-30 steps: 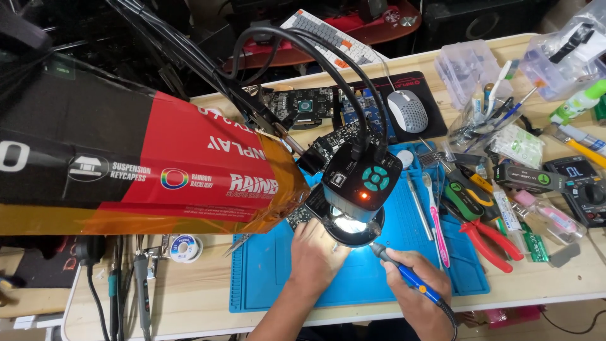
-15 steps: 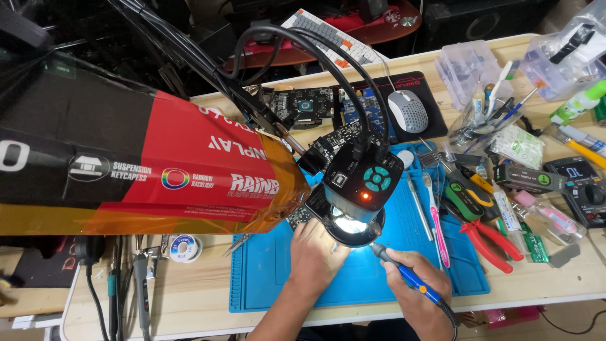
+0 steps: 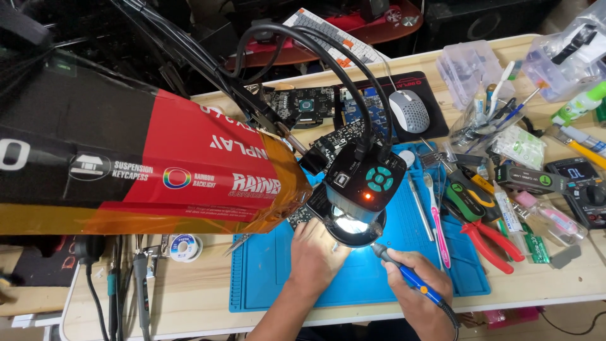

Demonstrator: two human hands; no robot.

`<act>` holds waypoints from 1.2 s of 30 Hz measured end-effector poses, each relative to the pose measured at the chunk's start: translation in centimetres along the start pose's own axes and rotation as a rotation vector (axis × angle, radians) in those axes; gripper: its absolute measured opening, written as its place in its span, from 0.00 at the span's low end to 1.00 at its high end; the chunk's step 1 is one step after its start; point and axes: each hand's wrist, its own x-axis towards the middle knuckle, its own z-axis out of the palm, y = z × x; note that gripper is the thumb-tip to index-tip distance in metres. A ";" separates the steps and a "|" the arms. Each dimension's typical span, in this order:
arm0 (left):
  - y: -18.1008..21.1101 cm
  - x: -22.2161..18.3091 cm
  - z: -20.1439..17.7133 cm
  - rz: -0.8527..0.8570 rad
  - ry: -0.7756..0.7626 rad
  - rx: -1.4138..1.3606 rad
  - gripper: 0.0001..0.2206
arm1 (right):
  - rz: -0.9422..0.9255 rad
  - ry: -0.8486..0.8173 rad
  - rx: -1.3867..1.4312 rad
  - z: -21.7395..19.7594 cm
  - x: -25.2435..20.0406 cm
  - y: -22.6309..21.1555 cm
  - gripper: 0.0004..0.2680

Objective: Soldering electronic components on a circuit board while using a digital multimeter for testing and a microscope for visualization.

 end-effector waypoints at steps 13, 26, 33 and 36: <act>-0.1 -0.1 0.1 -0.010 -0.010 -0.016 0.16 | 0.052 -0.008 0.002 0.0 0.0 0.2 0.07; -0.2 -0.3 0.3 -0.017 -0.013 -0.013 0.16 | 0.047 -0.009 -0.010 -0.1 -0.1 0.4 0.07; -0.2 -0.3 0.3 -0.017 -0.015 -0.014 0.15 | 0.073 -0.010 -0.005 -0.1 0.0 0.1 0.07; -0.2 -0.3 0.3 -0.024 -0.023 -0.019 0.15 | 0.090 -0.024 -0.029 -0.2 -0.1 0.3 0.07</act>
